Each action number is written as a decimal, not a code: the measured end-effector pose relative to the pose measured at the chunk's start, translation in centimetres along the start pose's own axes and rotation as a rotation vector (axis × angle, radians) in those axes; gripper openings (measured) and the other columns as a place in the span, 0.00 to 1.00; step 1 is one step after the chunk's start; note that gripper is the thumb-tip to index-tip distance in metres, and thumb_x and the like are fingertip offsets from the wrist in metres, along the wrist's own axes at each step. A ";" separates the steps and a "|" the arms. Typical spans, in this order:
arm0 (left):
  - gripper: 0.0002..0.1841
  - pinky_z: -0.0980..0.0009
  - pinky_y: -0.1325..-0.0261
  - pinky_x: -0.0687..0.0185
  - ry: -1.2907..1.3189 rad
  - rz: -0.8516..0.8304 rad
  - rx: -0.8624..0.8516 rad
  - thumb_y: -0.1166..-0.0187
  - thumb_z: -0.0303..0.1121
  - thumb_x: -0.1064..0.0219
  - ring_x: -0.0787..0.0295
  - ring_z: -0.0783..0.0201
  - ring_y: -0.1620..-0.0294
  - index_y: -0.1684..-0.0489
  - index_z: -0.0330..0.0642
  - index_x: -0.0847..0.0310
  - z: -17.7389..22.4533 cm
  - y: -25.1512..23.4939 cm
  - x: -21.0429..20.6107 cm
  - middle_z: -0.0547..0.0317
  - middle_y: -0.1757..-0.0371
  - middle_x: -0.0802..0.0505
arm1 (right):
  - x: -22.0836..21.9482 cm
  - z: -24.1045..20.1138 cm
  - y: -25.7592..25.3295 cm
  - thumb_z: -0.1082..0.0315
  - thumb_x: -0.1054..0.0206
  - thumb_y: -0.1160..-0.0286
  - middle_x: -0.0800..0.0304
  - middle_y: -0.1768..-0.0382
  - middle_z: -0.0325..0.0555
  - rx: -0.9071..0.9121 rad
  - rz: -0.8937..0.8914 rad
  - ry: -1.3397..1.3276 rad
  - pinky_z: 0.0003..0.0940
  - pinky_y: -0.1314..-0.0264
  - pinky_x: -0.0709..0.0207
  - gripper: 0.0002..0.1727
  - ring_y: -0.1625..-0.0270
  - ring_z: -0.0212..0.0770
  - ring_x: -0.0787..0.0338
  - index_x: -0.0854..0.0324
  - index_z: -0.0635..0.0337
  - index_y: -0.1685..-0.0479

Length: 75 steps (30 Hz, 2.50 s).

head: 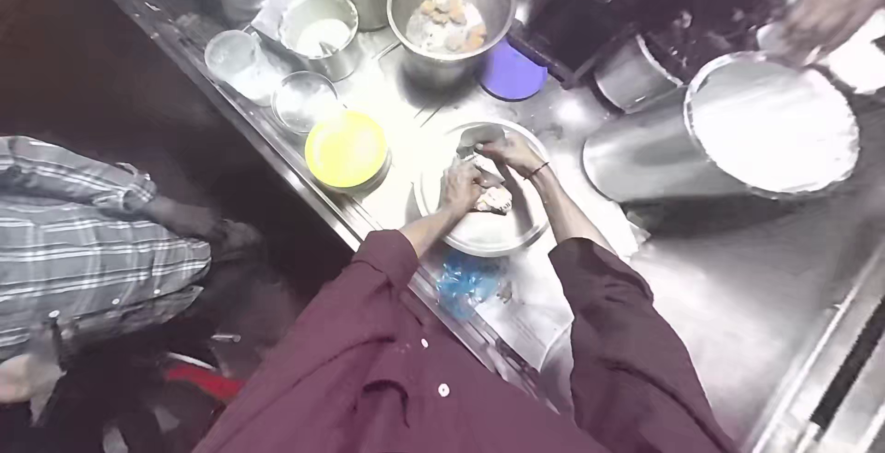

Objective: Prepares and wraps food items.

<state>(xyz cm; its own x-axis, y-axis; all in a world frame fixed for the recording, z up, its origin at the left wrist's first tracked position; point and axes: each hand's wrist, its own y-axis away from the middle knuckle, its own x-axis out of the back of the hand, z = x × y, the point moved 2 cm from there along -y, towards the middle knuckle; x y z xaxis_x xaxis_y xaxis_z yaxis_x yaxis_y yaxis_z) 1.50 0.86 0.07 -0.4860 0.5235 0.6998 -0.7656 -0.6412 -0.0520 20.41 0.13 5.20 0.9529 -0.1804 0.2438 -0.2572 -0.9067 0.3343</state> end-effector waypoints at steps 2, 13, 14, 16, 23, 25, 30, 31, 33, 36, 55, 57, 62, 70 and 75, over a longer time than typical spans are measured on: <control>0.03 0.50 0.38 0.17 0.006 0.036 0.080 0.35 0.38 0.21 0.19 0.53 0.36 0.68 0.57 0.09 -0.2 0.2 -0.2 0.58 0.44 0.13 | 0.4 0.3 1.0 0.72 0.33 0.24 0.04 0.62 0.42 0.156 -0.036 0.095 0.37 0.53 0.12 0.08 0.62 0.31 0.08 0.08 0.61 0.55; 0.22 0.48 0.43 0.17 0.029 0.200 0.320 0.38 0.32 0.25 0.19 0.48 0.38 0.42 0.45 0.20 1.0 1.4 0.3 0.49 0.39 0.15 | -2.1 4.0 7.8 0.66 0.44 0.21 0.13 0.27 0.34 0.786 0.001 0.431 0.54 0.07 0.43 0.22 0.17 0.39 0.23 0.11 0.49 0.33; 0.20 0.48 0.42 0.17 -0.017 0.200 0.303 0.37 0.33 0.25 0.20 0.48 0.36 0.44 0.44 0.17 0.7 1.5 0.1 0.50 0.37 0.16 | -2.3 4.5 8.1 0.66 0.45 0.20 0.14 0.25 0.36 0.803 0.006 0.455 0.54 0.06 0.44 0.22 0.15 0.40 0.25 0.12 0.50 0.32; 0.21 0.48 0.40 0.18 -0.086 0.225 0.280 0.38 0.36 0.25 0.21 0.48 0.34 0.44 0.44 0.14 0.2 1.4 -0.4 0.49 0.34 0.19 | -2.6 5.5 8.5 0.66 0.46 0.21 0.17 0.22 0.38 0.835 0.005 0.520 0.56 0.05 0.47 0.24 0.13 0.41 0.29 0.13 0.52 0.29; 0.30 0.51 0.37 0.16 0.014 0.195 0.297 0.41 0.44 0.19 0.20 0.48 0.34 0.41 0.42 0.24 -0.2 0.6 1.1 0.44 0.34 0.19 | -2.0 6.8 8.7 0.55 0.45 0.19 0.33 0.11 0.39 0.914 -0.122 0.753 0.57 0.02 0.59 0.31 0.06 0.43 0.44 0.26 0.52 0.16; 0.29 0.50 0.33 0.19 0.013 0.124 0.267 0.38 0.45 0.20 0.19 0.47 0.34 0.41 0.41 0.23 0.0 0.3 1.8 0.44 0.36 0.17 | -1.7 7.2 8.7 0.44 0.42 0.24 0.44 0.06 0.43 0.911 -0.193 0.875 0.57 0.01 0.65 0.42 0.03 0.44 0.52 0.37 0.53 0.09; 0.28 0.48 0.47 0.13 0.209 -0.159 0.247 0.47 0.27 0.19 0.12 0.51 0.49 0.44 0.38 0.23 -1.4 -1.5 5.0 0.47 0.50 0.11 | -2.1 6.8 9.2 0.62 0.40 0.21 0.41 0.08 0.53 0.976 -0.143 1.066 0.57 0.02 0.59 0.36 0.04 0.51 0.47 0.37 0.61 0.11; 0.30 0.48 0.48 0.12 0.324 -0.217 0.340 0.41 0.24 0.22 0.09 0.50 0.50 0.36 0.36 0.28 -1.7 -1.5 6.1 0.45 0.49 0.08 | -2.4 6.7 9.4 0.62 0.39 0.21 0.41 0.08 0.56 0.978 -0.138 1.084 0.58 0.03 0.59 0.36 0.05 0.52 0.47 0.37 0.62 0.11; 0.30 0.53 0.45 0.12 0.532 -0.304 0.540 0.25 0.28 0.32 0.09 0.52 0.46 0.22 0.37 0.37 -2.3 -1.7 7.8 0.43 0.41 0.09 | -2.8 6.3 9.4 0.58 0.42 0.16 0.40 0.08 0.55 0.949 -0.103 1.063 0.58 0.03 0.59 0.34 0.05 0.51 0.46 0.36 0.61 0.11; 0.23 0.59 0.52 0.14 0.707 -0.437 0.715 0.10 0.50 0.46 0.11 0.60 0.58 0.36 0.39 0.22 -1.0 -1.6 9.1 0.51 0.55 0.09 | -3.6 5.8 9.7 0.60 0.48 0.10 0.30 0.13 0.49 0.876 0.041 0.899 0.56 0.03 0.53 0.26 0.07 0.47 0.39 0.27 0.57 0.16; 0.15 0.67 0.46 0.12 1.012 -0.638 0.471 0.23 0.37 0.26 0.09 0.69 0.53 0.42 0.45 0.16 3.7 -3.8 9.8 0.60 0.52 0.06 | -5.3 0.0 13.0 0.74 0.40 0.14 0.12 0.41 0.53 0.904 0.490 0.865 0.53 0.17 0.30 0.16 0.30 0.54 0.17 0.13 0.55 0.34; 0.14 0.67 0.43 0.14 1.067 -0.620 0.453 0.23 0.36 0.26 0.10 0.69 0.52 0.43 0.43 0.15 4.6 -3.3 10.4 0.60 0.52 0.06 | -5.1 -1.2 13.8 0.74 0.38 0.16 0.11 0.41 0.53 0.964 0.520 0.894 0.52 0.20 0.26 0.17 0.32 0.54 0.15 0.13 0.55 0.34; 0.11 0.67 0.46 0.14 1.198 -0.411 0.532 0.22 0.34 0.27 0.10 0.69 0.56 0.49 0.39 0.13 7.0 -1.0 15.0 0.59 0.56 0.06 | -5.1 -5.6 13.9 0.72 0.34 0.18 0.09 0.40 0.53 1.169 0.479 0.932 0.55 0.20 0.30 0.18 0.33 0.55 0.14 0.14 0.53 0.32; 0.21 0.61 0.43 0.13 1.375 -0.138 0.586 0.34 0.29 0.19 0.09 0.62 0.51 0.42 0.38 0.16 5.1 0.6 20.7 0.52 0.51 0.06 | -8.9 -12.7 11.8 0.69 0.29 0.22 0.13 0.46 0.49 1.238 0.509 0.912 0.54 0.21 0.36 0.18 0.36 0.50 0.17 0.11 0.44 0.35; 0.26 0.60 0.48 0.11 1.500 -0.002 0.576 0.36 0.25 0.19 0.08 0.60 0.55 0.36 0.36 0.21 -0.4 -0.4 26.4 0.49 0.54 0.07 | -11.7 -20.5 8.0 0.65 0.44 0.28 0.12 0.32 0.43 1.200 0.096 1.004 0.57 0.18 0.32 0.29 0.27 0.50 0.18 0.21 0.41 0.23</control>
<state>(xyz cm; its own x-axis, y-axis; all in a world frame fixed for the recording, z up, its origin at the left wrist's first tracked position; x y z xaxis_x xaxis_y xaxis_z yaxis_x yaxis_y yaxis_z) -11.19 15.16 18.24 -0.7050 0.3532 -0.6150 -0.6824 -0.5742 0.4524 3.94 2.76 23.70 0.3227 -0.3781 0.8677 0.4305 -0.7578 -0.4903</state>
